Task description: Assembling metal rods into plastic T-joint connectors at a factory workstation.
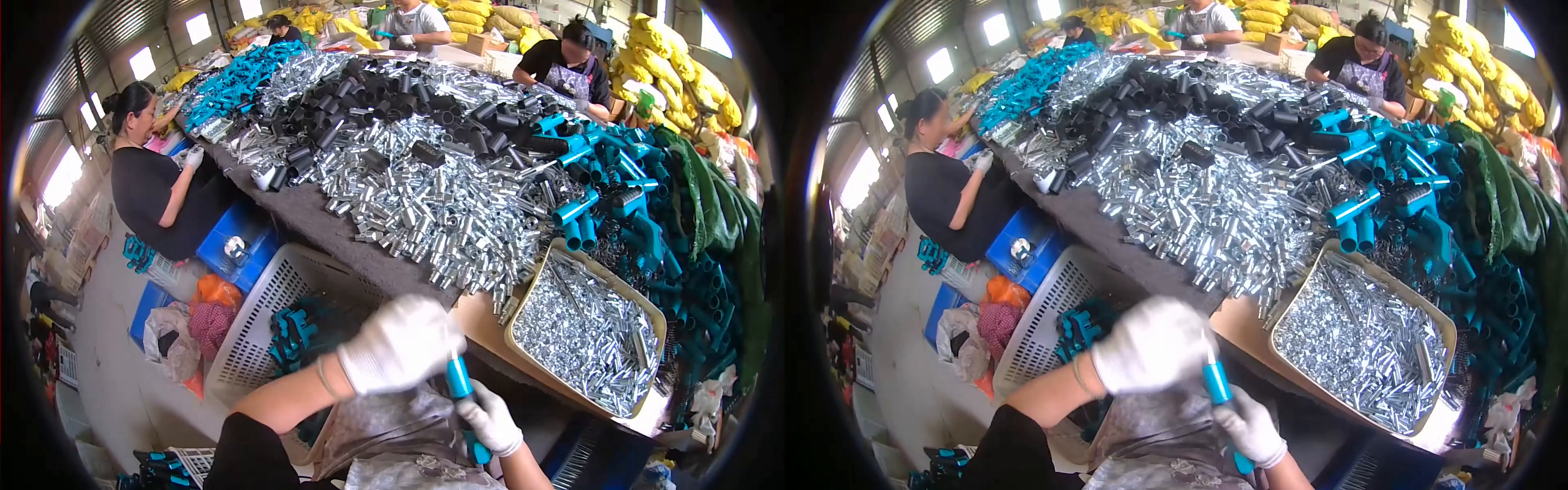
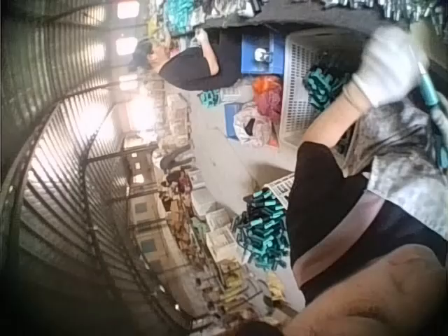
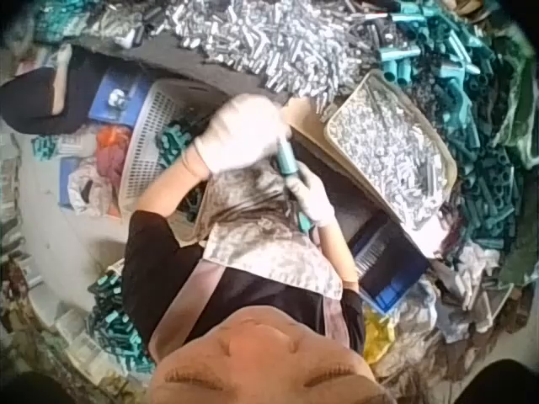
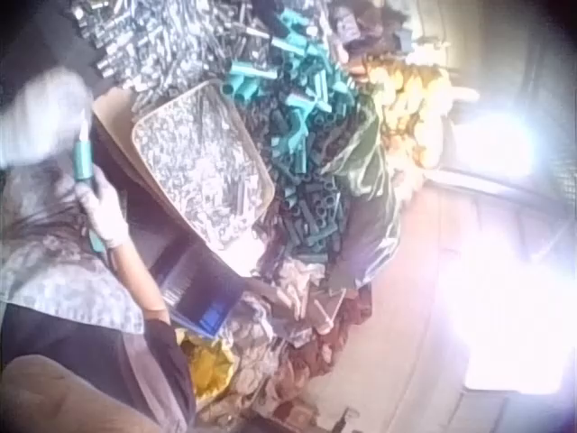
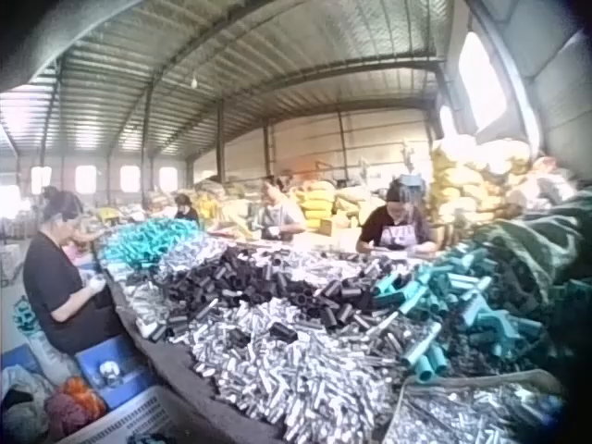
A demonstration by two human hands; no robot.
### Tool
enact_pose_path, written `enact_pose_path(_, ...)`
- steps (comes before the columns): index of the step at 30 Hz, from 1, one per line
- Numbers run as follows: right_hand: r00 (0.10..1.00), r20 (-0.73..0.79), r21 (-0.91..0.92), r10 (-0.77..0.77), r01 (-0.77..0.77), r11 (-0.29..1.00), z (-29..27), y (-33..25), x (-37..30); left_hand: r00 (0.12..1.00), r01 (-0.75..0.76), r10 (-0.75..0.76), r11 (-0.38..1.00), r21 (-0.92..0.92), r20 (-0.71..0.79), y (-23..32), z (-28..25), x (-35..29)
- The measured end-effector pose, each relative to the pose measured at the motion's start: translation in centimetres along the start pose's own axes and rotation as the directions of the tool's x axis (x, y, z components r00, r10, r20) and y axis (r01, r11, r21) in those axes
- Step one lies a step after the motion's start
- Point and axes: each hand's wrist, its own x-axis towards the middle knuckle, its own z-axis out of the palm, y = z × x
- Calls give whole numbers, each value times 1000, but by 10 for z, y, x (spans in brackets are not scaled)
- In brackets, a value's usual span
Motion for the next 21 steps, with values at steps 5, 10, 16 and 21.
enact_pose_path(5, 997, -26, 142, -71, 74, 987, -4, 11, -15, 736, 663, -624, 744, 89, -263, -128, 28, -30)
enact_pose_path(10, 993, -19, 26, -114, 115, 993, 2, 18, -17, 627, 774, -779, 617, 145, -33, -135, 38, -26)
enact_pose_path(16, 988, -29, -50, -150, 149, 988, 11, -11, -12, 619, 784, -777, 619, 40, -115, -141, 48, -28)
enact_pose_path(21, 941, -97, -312, -325, 281, 907, 6, -21, -17, 590, 563, -780, 583, -586, -209, -73, 46, -40)
